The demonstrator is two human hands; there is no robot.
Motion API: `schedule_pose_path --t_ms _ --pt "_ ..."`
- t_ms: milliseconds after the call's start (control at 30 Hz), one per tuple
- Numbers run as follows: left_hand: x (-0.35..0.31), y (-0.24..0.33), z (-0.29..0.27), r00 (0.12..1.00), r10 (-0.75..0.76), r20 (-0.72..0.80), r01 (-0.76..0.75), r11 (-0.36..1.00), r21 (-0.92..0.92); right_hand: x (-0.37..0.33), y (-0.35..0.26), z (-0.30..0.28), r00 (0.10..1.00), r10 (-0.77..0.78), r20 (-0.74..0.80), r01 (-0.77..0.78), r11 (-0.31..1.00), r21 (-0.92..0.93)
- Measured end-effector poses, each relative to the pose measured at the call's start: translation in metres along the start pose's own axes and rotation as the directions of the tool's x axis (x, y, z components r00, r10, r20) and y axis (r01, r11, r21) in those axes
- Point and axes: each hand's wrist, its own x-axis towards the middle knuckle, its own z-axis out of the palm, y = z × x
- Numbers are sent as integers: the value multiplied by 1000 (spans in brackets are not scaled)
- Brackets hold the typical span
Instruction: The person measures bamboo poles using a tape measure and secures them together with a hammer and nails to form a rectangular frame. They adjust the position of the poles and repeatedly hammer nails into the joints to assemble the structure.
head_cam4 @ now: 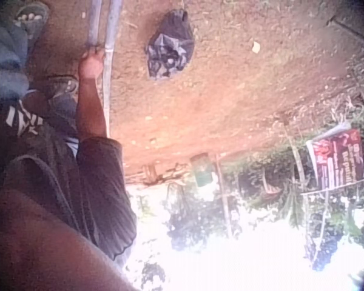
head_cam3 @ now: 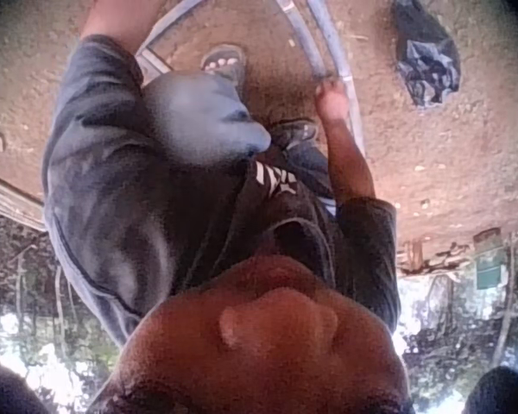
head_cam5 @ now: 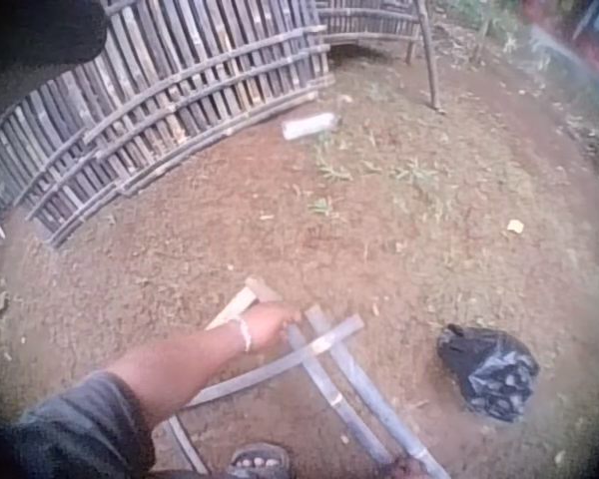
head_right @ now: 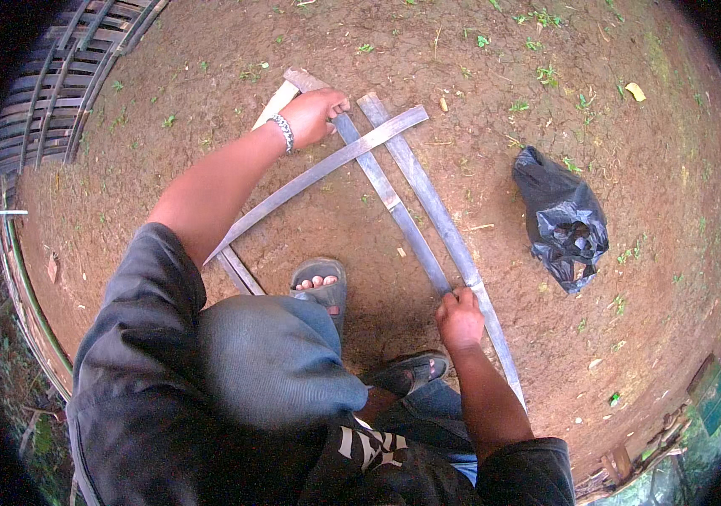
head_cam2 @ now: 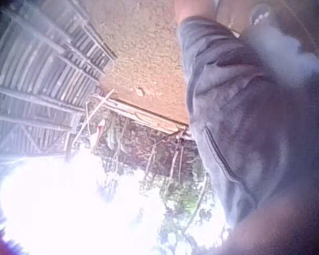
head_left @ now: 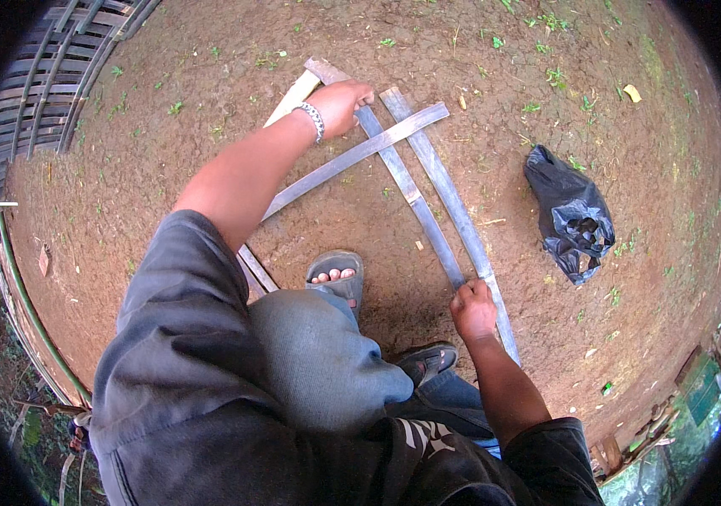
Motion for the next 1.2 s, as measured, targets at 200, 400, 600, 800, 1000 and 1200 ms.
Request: schedule_pose_path --t_ms 200,400,600,800,1000,1200 --pt "-8 2 10 991 -83 -107 69 989 -129 4 -1 -2 1000 7 -19 -7 1000 28" --pt "-12 3 13 982 -134 -131 105 973 -206 4 0 -3 1000 8 -24 -7 999 43" --pt "-11 4 16 980 -122 -160 91 978 -187 5 3 -2 1000 4 -19 -3 998 60" --pt "-11 5 16 975 -144 -168 104 968 -227 7 3 -4 998 -13 -53 18 996 88" --pt "-9 4 15 973 -191 -130 161 964 -211 8 2 -6 999 -16 -37 19 997 79" --pt "-9 2 18 975 -160 -154 128 972 -199 7 5 -5 999 -26 -18 28 997 75"
